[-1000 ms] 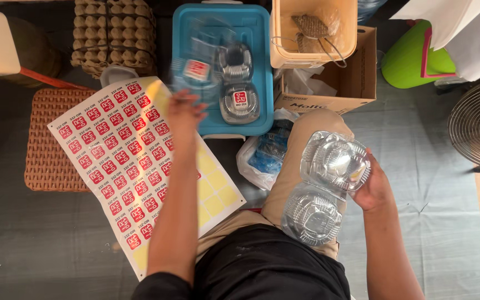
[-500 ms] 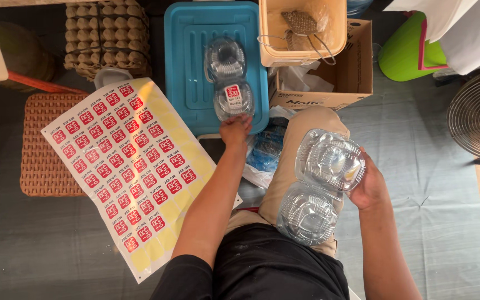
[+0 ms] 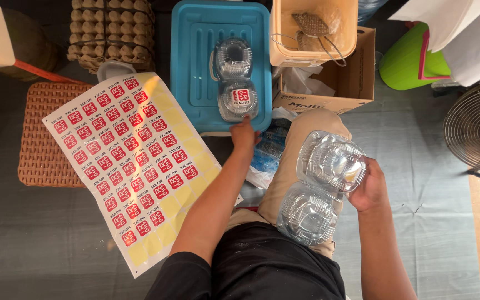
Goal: The person sits and repeatedly peels red stickers from a sheet, then presses each sticker onto the center of clear plastic food containers. Labeled containers are placed into a blue bin beside them.
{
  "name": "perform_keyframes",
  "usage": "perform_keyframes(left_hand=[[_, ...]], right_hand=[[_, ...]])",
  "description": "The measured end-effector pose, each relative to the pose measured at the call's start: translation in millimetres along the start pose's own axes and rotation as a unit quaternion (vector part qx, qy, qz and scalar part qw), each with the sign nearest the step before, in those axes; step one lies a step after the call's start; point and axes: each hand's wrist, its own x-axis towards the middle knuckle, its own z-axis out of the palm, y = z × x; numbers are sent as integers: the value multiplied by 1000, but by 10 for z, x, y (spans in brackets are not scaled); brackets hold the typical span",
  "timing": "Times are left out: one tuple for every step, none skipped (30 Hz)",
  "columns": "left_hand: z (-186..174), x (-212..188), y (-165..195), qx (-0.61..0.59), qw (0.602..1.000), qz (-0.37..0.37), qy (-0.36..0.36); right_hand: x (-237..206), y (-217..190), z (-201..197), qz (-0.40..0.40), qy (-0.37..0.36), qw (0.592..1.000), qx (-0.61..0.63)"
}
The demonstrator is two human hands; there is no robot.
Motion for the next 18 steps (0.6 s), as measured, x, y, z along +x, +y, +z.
perform_keyframes(left_hand=[[-14, -66, 5, 77, 994, 71, 4], [-24, -153, 12, 154, 974, 164, -13], [-45, -237, 22, 220, 940, 260, -15], [-53, -291, 56, 281, 892, 352, -20], [-62, -298, 113, 348, 840, 416, -21], [-70, -279, 175, 409, 786, 463, -18], [-101, -219, 242, 469, 731, 496, -18], [-123, -131, 313, 502, 739, 448, -36], [-151, -33, 373, 534, 743, 399, -53], [-178, 51, 401, 565, 745, 348, -71], [-221, 114, 394, 567, 738, 360, -67], [-267, 166, 371, 570, 731, 370, -63], [-281, 204, 349, 573, 724, 380, -59], [-282, 223, 325, 581, 711, 393, -49], [-281, 232, 307, 590, 697, 406, -39], [-273, 236, 304, 597, 684, 419, -27], [-261, 246, 309, 578, 689, 436, -23], [-249, 266, 331, 559, 694, 453, -19]], right_hand=[[3, 0, 4, 3, -2, 1000, 0], [5, -2, 9, 4, -1, 1000, -2], [3, -2, 10, 6, 0, 1000, -4], [3, 0, 11, 9, 2, 1000, -6], [4, -1, 8, 7, 2, 1000, -3], [-5, 4, 0, 7, 3, 1000, -1], [1, 3, -7, 5, 1, 1000, 1], [15, 2, -13, 4, 2, 1000, 2], [17, 12, -22, 4, 1, 1000, 5], [23, 22, -29, 3, 3, 1000, 8], [24, 20, -37, 1, 3, 1000, 8], [24, 19, -53, 1, 5, 1000, 8], [27, 24, -65, 1, 6, 1000, 8], [26, 32, -68, 3, 3, 1000, 9], [29, 31, -71, 5, -1, 1000, 10], [32, 29, -70, 7, -6, 1000, 11], [35, 31, -67, 8, 0, 1000, 8], [36, 35, -61, 10, 6, 1000, 4]])
